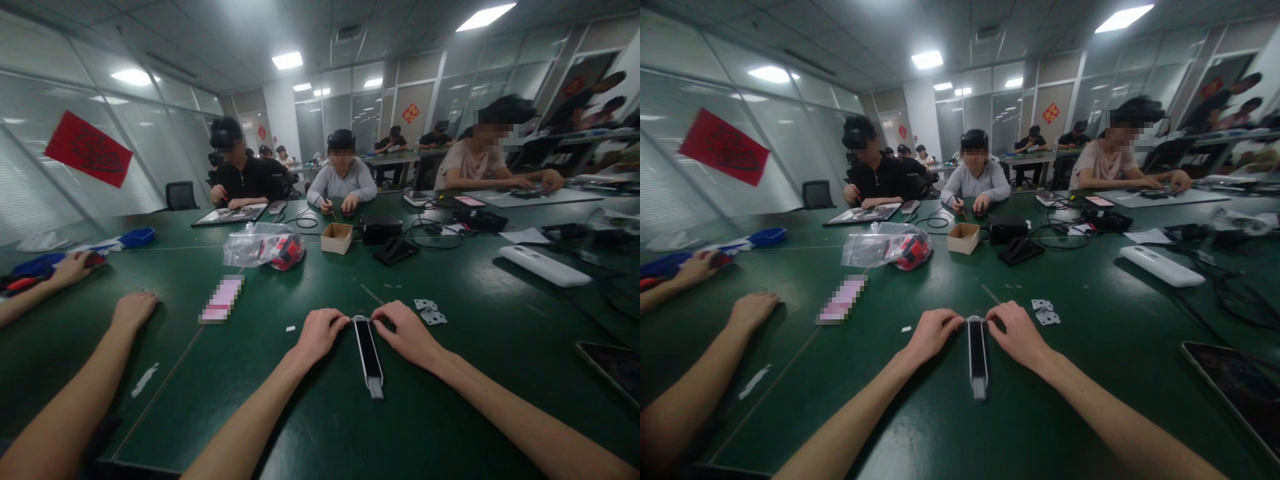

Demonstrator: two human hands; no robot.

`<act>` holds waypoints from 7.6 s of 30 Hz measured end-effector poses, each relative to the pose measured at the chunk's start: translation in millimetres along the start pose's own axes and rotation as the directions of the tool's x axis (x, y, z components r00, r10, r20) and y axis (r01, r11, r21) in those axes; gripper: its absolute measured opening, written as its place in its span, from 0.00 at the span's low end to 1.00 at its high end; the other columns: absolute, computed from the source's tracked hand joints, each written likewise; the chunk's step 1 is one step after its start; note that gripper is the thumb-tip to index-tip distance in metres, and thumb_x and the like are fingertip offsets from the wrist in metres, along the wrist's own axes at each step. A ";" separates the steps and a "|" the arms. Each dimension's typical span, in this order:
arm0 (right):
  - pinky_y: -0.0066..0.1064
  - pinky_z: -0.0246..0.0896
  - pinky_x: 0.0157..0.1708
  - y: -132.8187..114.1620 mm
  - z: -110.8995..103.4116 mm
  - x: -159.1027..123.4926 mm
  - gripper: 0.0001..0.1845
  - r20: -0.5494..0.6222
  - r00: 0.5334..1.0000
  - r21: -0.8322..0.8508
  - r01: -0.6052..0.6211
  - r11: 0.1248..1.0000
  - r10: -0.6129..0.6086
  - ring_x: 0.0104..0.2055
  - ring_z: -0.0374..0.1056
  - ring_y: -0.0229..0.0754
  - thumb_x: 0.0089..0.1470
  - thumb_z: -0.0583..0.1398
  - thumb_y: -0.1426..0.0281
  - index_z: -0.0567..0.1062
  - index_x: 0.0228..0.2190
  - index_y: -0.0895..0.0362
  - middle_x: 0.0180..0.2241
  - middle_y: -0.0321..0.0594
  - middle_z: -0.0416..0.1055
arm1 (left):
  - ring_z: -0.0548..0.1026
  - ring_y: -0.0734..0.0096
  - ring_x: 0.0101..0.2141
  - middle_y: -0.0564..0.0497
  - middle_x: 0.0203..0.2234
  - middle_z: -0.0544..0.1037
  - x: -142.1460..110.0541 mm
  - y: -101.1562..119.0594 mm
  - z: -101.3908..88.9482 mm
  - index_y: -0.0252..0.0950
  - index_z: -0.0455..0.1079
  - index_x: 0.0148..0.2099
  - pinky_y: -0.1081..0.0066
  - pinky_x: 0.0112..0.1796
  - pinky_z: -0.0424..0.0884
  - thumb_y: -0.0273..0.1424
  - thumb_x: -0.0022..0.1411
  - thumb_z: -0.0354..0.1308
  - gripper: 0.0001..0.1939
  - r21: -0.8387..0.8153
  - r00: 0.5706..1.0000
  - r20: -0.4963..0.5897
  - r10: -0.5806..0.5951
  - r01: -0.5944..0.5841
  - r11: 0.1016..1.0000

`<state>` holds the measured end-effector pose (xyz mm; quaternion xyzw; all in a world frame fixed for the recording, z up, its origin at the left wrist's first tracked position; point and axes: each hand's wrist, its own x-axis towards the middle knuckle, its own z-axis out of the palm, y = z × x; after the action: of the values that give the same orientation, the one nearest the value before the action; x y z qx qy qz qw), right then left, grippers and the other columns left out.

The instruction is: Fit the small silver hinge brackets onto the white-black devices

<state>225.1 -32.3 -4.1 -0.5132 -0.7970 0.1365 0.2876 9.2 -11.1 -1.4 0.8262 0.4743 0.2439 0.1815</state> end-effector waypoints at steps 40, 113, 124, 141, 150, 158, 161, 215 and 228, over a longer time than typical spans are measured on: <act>0.40 0.62 0.39 -4.3 -2.1 1.4 0.09 0.020 0.999 -0.024 -0.024 0.999 0.024 0.38 0.65 0.45 0.55 0.54 0.68 0.74 0.33 0.56 0.34 0.43 0.72 | 0.73 0.70 0.29 0.50 0.29 0.79 -1.0 5.3 0.0 0.36 0.76 0.35 0.73 0.31 0.63 0.37 0.65 0.47 0.18 0.048 0.999 -0.019 -0.039 0.040 0.998; 0.38 0.60 0.40 36.2 -55.6 3.0 0.12 -0.079 0.995 -0.356 0.035 0.934 -0.068 0.42 0.64 0.46 0.56 0.53 0.72 0.74 0.38 0.58 0.38 0.44 0.72 | 0.72 0.72 0.30 0.54 0.33 0.77 1.6 6.5 -1.9 0.38 0.72 0.41 0.73 0.33 0.66 0.25 0.57 0.57 0.09 0.022 0.999 -0.021 0.032 -0.032 0.999; 0.37 0.59 0.40 36.9 -38.8 4.7 0.13 0.069 0.998 -0.382 0.022 0.924 0.004 0.42 0.62 0.45 0.58 0.52 0.70 0.75 0.40 0.56 0.39 0.45 0.70 | 0.73 0.68 0.37 0.53 0.38 0.76 -0.1 3.8 0.3 0.40 0.70 0.43 0.69 0.37 0.64 0.29 0.61 0.56 0.07 0.183 0.996 -0.046 0.078 -0.068 0.981; 0.35 0.56 0.37 34.7 -44.5 8.4 0.12 0.135 0.991 -0.508 0.080 0.858 -0.013 0.41 0.62 0.46 0.58 0.54 0.69 0.77 0.39 0.53 0.37 0.44 0.71 | 0.72 0.68 0.36 0.53 0.37 0.76 0.3 7.7 -2.9 0.40 0.69 0.44 0.69 0.36 0.63 0.30 0.61 0.54 0.08 0.196 1.000 0.005 0.026 -0.027 0.980; 0.35 0.57 0.35 14.5 -41.6 21.0 0.10 0.194 0.978 -0.603 0.057 0.795 0.077 0.38 0.65 0.46 0.56 0.56 0.70 0.78 0.32 0.58 0.34 0.46 0.72 | 0.72 0.68 0.37 0.51 0.38 0.76 -3.3 10.0 -3.3 0.39 0.69 0.44 0.68 0.37 0.64 0.32 0.62 0.54 0.09 0.201 1.000 -0.002 0.029 -0.028 0.979; 0.35 0.57 0.32 12.1 -32.0 24.2 0.09 0.150 0.983 -0.587 0.003 0.810 0.105 0.33 0.66 0.46 0.52 0.57 0.73 0.76 0.25 0.60 0.30 0.48 0.71 | 0.73 0.68 0.36 0.51 0.37 0.76 -4.2 13.6 -4.4 0.39 0.69 0.43 0.69 0.36 0.64 0.29 0.61 0.54 0.08 0.199 1.000 0.013 0.026 -0.028 0.980; 0.36 0.58 0.33 13.4 -29.2 23.4 0.09 0.138 0.987 -0.614 0.023 0.789 0.079 0.35 0.66 0.48 0.52 0.57 0.72 0.76 0.27 0.61 0.31 0.49 0.71 | 0.73 0.67 0.37 0.51 0.37 0.76 -3.9 13.0 -3.0 0.39 0.69 0.43 0.68 0.37 0.64 0.29 0.60 0.55 0.08 0.204 1.000 0.006 0.020 -0.021 0.979; 0.32 0.60 0.35 -25.9 0.1 -1.6 0.06 -0.128 0.975 0.188 0.203 0.961 -0.181 0.34 0.63 0.40 0.54 0.53 0.73 0.68 0.27 0.57 0.29 0.39 0.66 | 0.75 0.72 0.32 0.51 0.32 0.79 -7.6 22.4 1.2 0.38 0.72 0.41 0.69 0.33 0.62 0.33 0.64 0.52 0.08 0.230 0.876 -0.172 0.450 -0.408 0.883; 0.36 0.59 0.38 -5.9 -2.1 2.3 0.07 -0.126 0.985 -0.039 0.117 0.992 -0.121 0.37 0.63 0.42 0.57 0.53 0.72 0.71 0.31 0.57 0.33 0.41 0.68 | 0.74 0.71 0.32 0.53 0.32 0.79 0.7 -2.2 -10.7 0.39 0.73 0.38 0.71 0.35 0.65 0.29 0.59 0.56 0.06 0.203 0.984 -0.123 0.125 -0.098 0.974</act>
<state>221.3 -33.1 1.3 -0.4768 -0.8082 0.0730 0.3378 1.8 -8.7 6.3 0.8471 0.4598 0.2612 0.0526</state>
